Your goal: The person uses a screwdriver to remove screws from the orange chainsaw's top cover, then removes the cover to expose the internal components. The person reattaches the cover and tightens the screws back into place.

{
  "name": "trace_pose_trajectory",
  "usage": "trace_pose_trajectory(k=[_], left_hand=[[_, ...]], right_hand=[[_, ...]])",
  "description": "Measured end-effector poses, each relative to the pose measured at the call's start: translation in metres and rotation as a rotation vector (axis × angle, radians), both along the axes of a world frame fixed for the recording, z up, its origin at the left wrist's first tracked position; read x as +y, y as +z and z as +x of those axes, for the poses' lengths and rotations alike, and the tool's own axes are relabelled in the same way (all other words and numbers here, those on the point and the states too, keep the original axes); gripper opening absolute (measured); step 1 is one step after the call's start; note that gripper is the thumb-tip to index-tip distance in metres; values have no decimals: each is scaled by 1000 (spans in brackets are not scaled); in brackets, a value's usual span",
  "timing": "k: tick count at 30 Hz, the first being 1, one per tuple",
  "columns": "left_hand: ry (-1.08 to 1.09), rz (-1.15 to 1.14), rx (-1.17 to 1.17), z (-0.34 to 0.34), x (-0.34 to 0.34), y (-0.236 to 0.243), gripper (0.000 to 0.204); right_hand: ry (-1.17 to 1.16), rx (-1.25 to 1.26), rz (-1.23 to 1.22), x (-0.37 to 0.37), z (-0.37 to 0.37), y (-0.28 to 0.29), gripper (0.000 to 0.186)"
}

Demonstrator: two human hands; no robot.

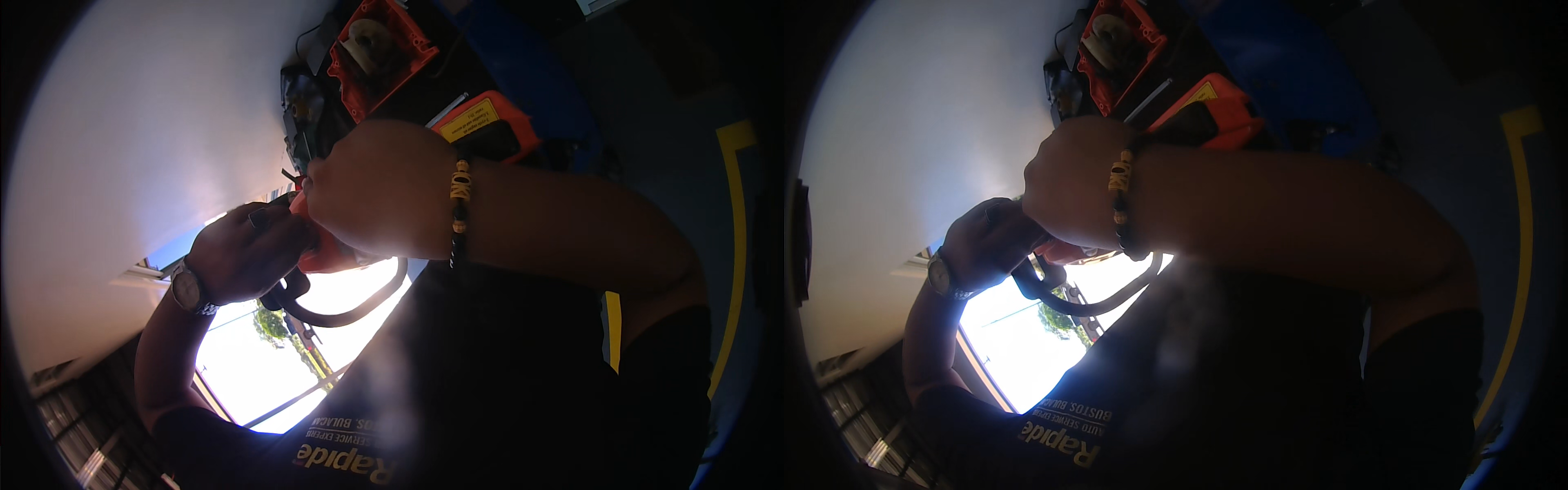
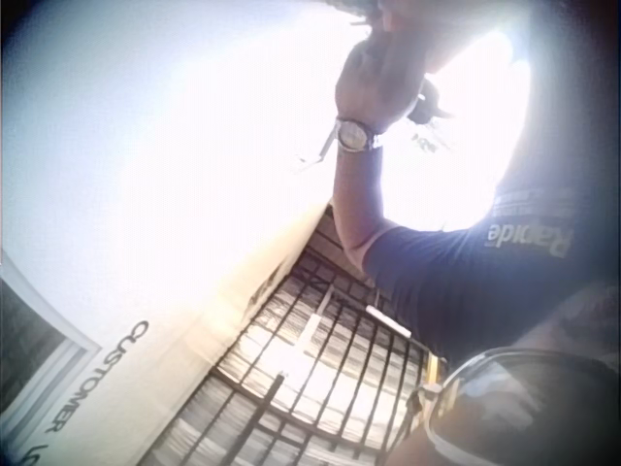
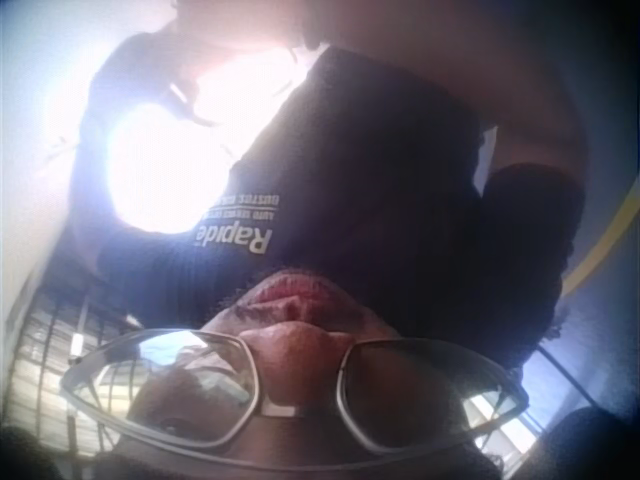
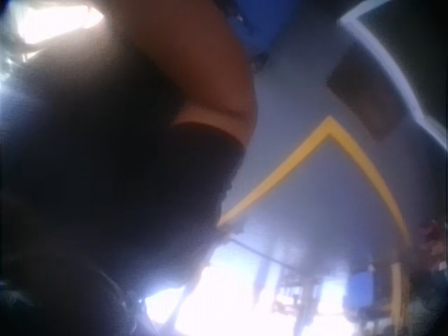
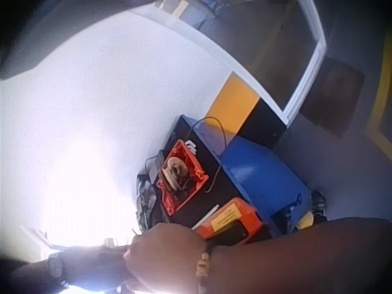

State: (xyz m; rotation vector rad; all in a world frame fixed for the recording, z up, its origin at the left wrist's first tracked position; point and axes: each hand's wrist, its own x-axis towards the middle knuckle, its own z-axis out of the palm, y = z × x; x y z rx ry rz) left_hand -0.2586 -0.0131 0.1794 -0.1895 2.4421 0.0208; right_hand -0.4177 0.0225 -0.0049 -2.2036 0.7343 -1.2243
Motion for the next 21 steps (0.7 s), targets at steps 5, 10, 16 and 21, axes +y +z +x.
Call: trace_pose_trajectory(k=[5,10,16,21], left_hand=[[-178,-27,-67,1,-6,2,27],[-23,-92,-140,17,0,2,29],[277,-133,-111,29,14,-2,32],[482,-132,-86,29,21,-4,30]], right_hand=[[-18,-62,-44,-1,-3,-2,64],[3,-16,-22,-1,-4,0,61],[-43,52,-43,-3,8,-5,57],[-29,62,-4,-1,0,1,47]])
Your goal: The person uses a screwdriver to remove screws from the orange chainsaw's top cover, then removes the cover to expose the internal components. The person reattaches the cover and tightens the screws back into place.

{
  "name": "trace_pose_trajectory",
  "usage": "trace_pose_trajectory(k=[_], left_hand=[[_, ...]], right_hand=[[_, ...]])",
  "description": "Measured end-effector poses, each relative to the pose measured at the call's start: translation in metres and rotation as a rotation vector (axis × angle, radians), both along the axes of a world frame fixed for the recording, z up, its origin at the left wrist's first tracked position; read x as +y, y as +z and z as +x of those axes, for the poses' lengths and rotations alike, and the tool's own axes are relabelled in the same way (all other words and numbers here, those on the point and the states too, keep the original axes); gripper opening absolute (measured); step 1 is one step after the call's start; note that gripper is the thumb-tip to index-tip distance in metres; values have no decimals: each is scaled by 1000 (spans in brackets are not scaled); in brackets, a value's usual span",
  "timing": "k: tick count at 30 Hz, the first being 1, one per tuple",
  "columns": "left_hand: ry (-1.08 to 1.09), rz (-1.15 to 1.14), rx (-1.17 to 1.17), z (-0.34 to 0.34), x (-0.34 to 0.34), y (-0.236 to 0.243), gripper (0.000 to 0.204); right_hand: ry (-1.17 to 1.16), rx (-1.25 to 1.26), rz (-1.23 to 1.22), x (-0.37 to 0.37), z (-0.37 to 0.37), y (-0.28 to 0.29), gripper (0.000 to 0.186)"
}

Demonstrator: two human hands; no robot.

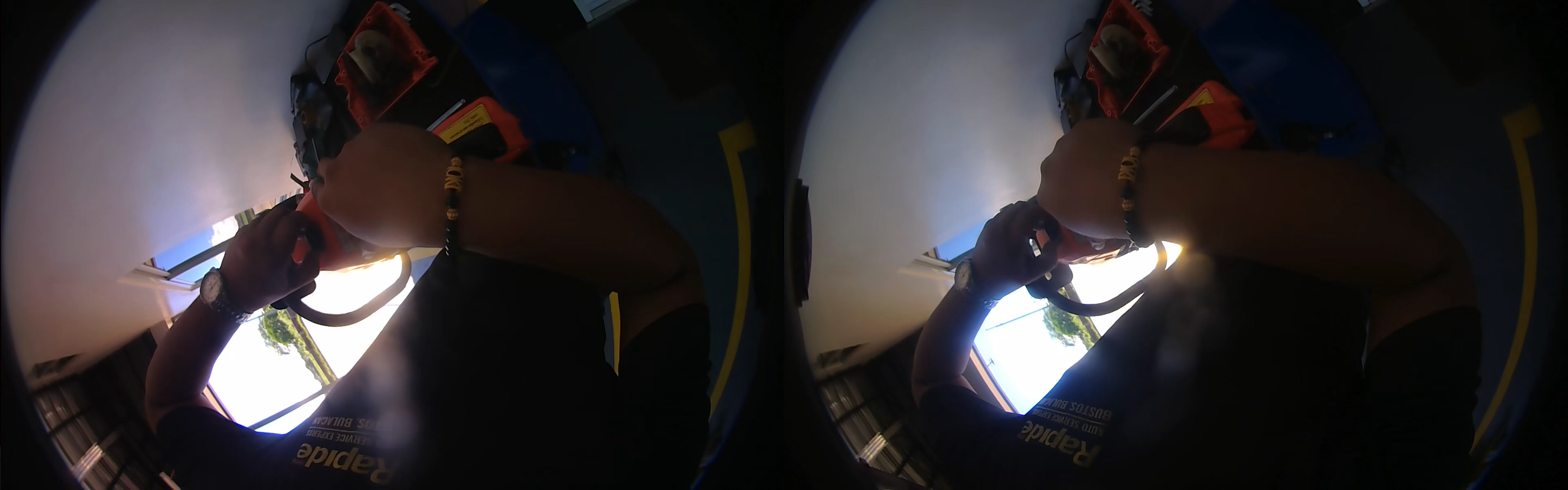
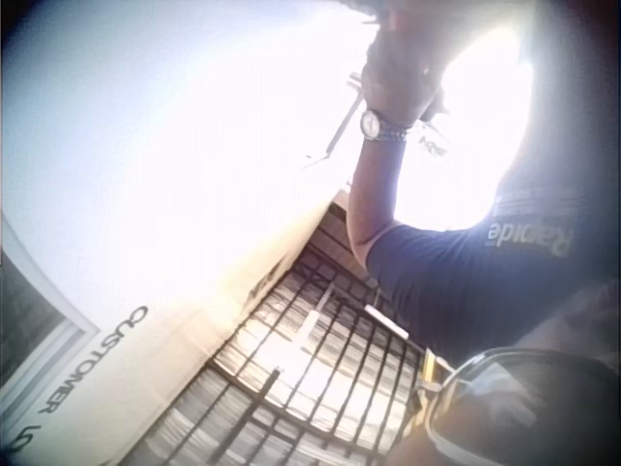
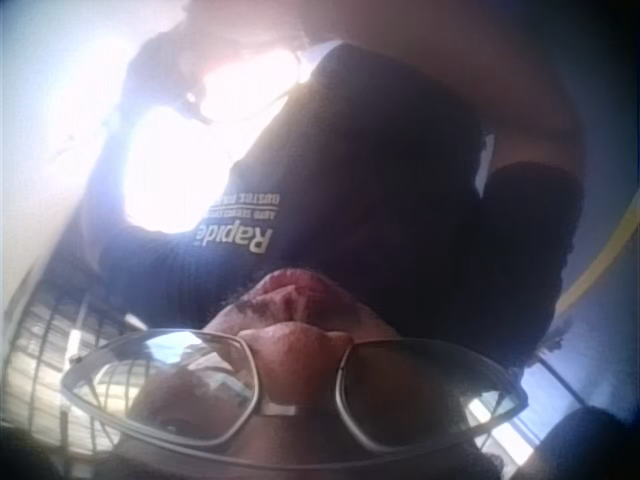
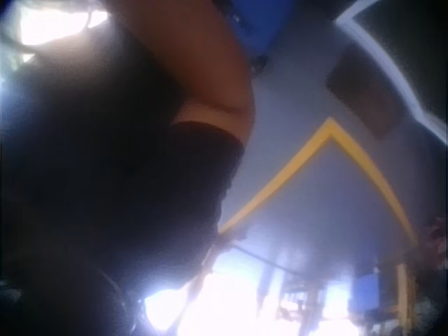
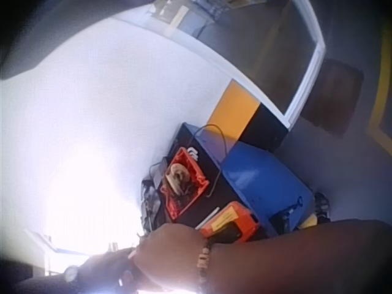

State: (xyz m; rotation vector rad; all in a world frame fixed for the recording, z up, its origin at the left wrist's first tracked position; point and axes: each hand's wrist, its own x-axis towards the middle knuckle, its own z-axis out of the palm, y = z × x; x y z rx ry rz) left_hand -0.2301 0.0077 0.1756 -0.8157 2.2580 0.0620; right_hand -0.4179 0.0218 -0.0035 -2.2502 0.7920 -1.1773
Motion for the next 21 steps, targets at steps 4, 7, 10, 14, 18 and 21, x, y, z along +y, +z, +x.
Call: trace_pose_trajectory(k=[4,7,10,14,18,21], left_hand=[[382,-7,18,-15,11,-3,27],[552,-44,21,-18,14,-6,21],[540,-20,-66,-23,14,-9,19],[662,-23,-93,-26,10,-3,20],[720,-160,149,-19,19,-7,36],[-16,-13,144,-7,11,-2,50]], right_hand=[[6,7,-22,-1,3,0,48],[18,22,-6,-2,1,2,49],[69,22,21,-1,-3,4,49],[60,12,17,0,-3,3,47],[-14,-6,33,3,-4,3,46],[-73,33,80,10,-15,8,50]])
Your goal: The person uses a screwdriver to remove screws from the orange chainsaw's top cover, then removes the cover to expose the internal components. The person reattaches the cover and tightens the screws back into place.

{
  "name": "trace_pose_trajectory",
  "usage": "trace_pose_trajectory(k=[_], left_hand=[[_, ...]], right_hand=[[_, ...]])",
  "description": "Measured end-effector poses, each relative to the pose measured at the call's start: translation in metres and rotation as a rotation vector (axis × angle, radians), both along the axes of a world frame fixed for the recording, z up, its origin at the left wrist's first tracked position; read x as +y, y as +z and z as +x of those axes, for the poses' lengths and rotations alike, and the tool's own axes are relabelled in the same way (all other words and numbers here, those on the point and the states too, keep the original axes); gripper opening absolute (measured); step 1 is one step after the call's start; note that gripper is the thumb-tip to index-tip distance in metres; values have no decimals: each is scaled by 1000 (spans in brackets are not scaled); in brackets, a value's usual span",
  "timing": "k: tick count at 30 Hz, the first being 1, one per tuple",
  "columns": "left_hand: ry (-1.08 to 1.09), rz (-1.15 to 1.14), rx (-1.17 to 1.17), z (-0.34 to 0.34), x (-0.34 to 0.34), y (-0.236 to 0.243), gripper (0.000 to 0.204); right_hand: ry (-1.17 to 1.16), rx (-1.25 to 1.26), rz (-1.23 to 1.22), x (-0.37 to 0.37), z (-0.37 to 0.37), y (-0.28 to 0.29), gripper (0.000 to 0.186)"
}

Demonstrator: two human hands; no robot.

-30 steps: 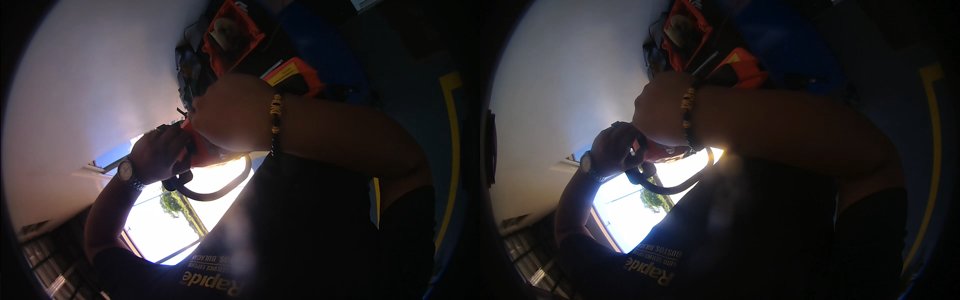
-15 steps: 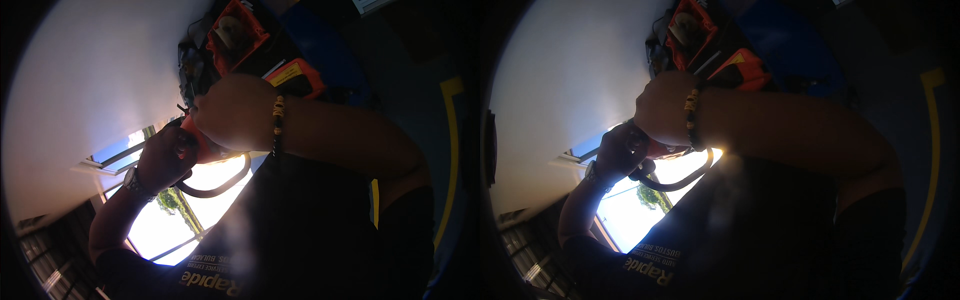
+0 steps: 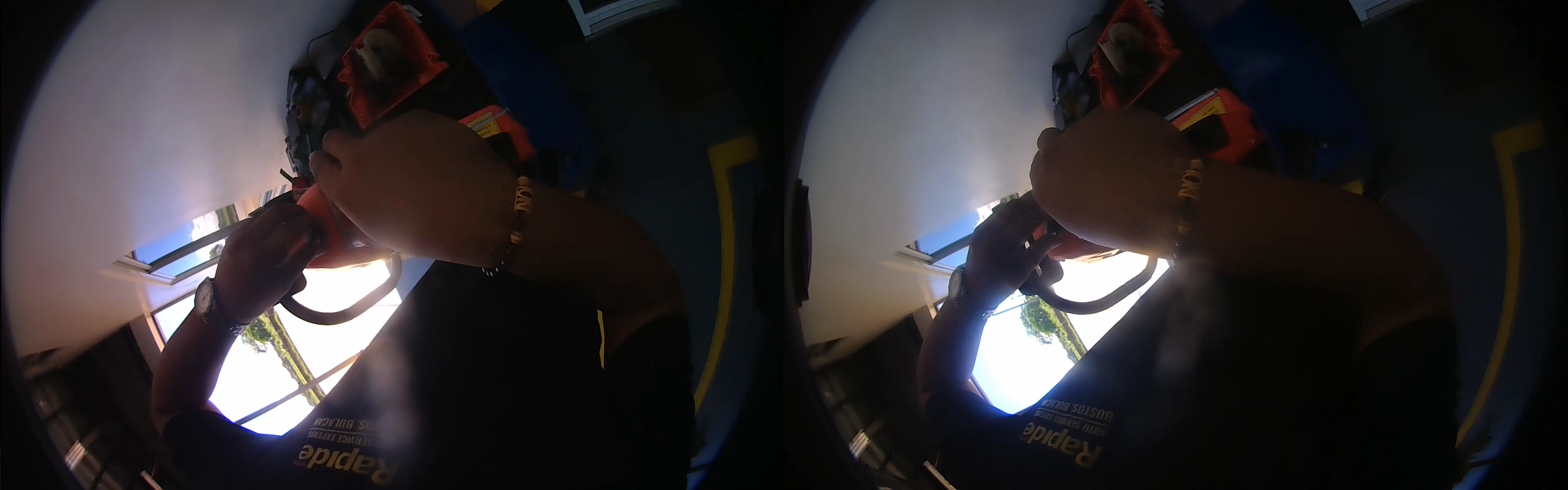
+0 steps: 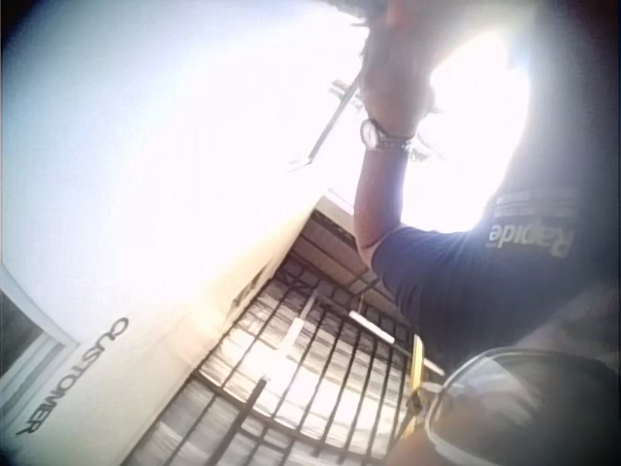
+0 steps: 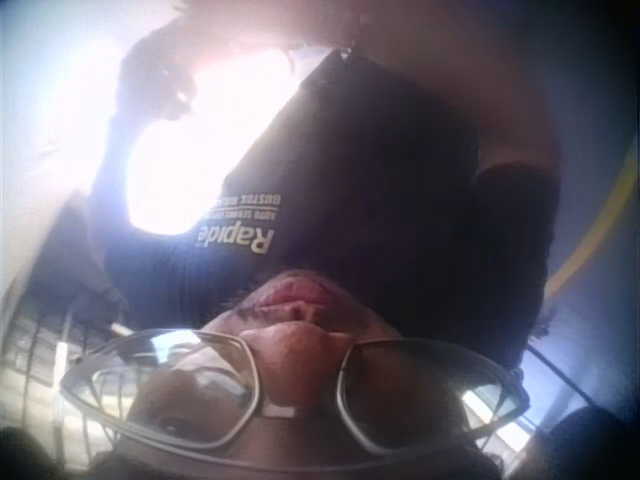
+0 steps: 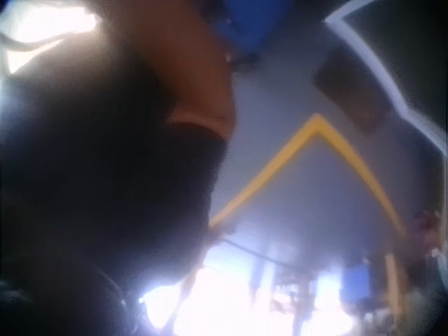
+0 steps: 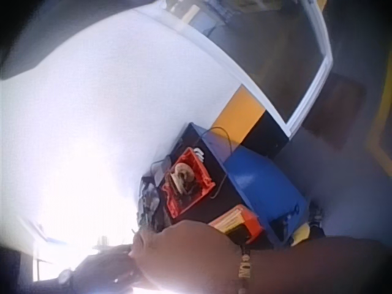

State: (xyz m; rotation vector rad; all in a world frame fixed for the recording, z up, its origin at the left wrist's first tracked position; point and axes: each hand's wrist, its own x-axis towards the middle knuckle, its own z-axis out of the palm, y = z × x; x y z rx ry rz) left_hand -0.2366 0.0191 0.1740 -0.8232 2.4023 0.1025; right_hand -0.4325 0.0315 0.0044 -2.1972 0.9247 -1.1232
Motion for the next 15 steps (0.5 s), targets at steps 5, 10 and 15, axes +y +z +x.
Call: trace_pose_trajectory(k=[5,10,15], left_hand=[[-213,-10,7,10,-8,7,58],[-501,-24,123,17,-25,5,39],[-452,26,26,13,-26,10,36]], right_hand=[[-59,47,71,-1,-14,-4,53],[-146,49,4,2,-7,-8,43],[-126,82,41,-4,2,-10,45]])
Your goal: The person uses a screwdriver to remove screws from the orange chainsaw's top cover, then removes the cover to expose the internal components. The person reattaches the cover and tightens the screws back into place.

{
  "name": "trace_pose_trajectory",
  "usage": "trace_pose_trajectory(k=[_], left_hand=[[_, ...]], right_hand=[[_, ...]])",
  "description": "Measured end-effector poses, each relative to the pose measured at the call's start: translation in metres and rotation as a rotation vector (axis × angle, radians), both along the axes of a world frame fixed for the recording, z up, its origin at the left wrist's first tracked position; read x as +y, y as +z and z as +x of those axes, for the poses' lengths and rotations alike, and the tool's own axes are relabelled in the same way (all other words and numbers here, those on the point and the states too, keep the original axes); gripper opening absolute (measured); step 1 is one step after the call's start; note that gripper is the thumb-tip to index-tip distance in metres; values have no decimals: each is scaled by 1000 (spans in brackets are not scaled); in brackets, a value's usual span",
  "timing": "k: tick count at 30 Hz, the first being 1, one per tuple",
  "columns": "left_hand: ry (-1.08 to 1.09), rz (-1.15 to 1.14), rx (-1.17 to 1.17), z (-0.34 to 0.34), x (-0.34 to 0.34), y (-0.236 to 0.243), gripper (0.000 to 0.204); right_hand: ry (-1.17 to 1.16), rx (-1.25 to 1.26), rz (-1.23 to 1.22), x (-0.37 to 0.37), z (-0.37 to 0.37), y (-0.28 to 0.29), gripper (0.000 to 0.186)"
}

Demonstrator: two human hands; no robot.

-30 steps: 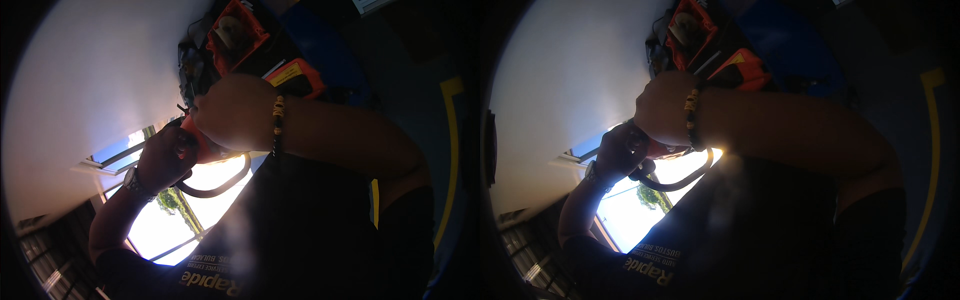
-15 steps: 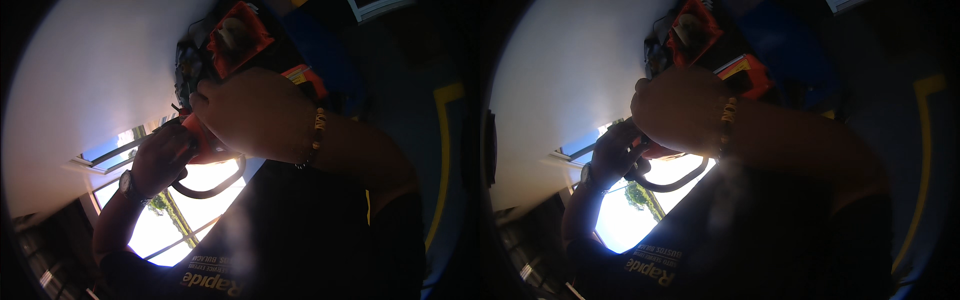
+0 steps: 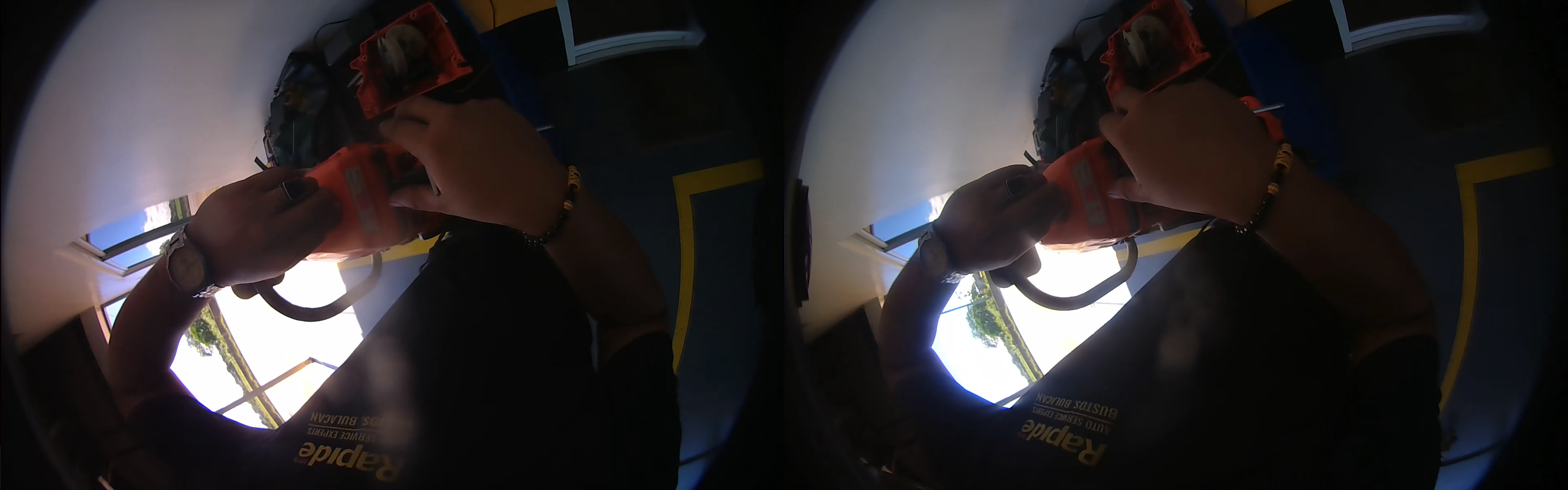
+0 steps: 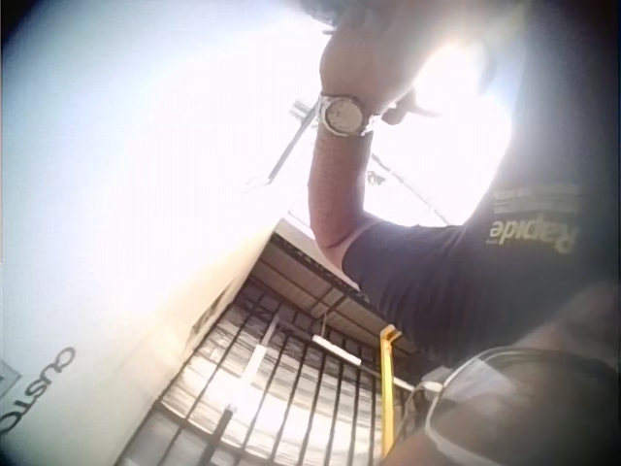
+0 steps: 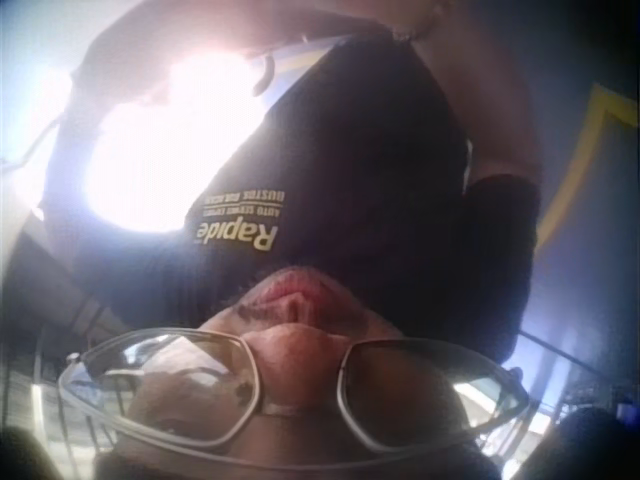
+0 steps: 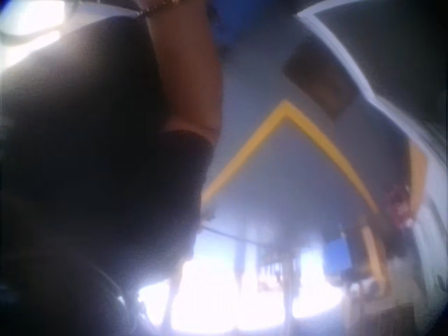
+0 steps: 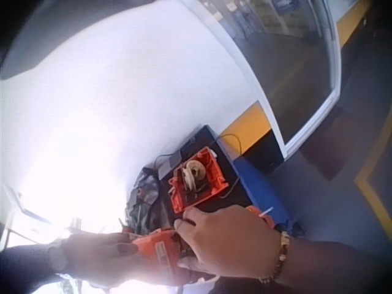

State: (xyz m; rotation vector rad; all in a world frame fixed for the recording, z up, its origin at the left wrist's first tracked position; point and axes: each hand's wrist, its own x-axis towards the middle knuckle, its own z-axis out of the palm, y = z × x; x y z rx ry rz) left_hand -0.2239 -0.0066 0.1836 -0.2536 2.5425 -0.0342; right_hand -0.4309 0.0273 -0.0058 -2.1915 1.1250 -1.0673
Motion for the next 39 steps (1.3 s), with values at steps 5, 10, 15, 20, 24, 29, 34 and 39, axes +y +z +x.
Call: trace_pose_trajectory(k=[5,10,15,20,24,29,34,39], left_hand=[[6,-45,-174,-3,-3,-4,31],[23,-33,-329,-8,-7,-9,37],[168,-79,-308,2,6,-13,29],[319,-123,-261,3,8,-15,18],[544,-116,-318,-4,13,-16,17],[621,-66,-220,11,11,-18,23],[601,-75,173,37,8,-3,19],[289,-89,163,69,18,-10,45]], right_hand=[[-19,1,-10,-3,1,-1,49],[-50,47,-6,-4,3,-3,52],[-45,80,1,-6,5,-4,53],[-23,102,28,-12,6,-5,52],[-2,94,27,-14,7,-8,51],[9,138,52,-14,11,-5,51],[40,135,122,-13,7,0,53],[86,80,145,-12,15,2,49]])
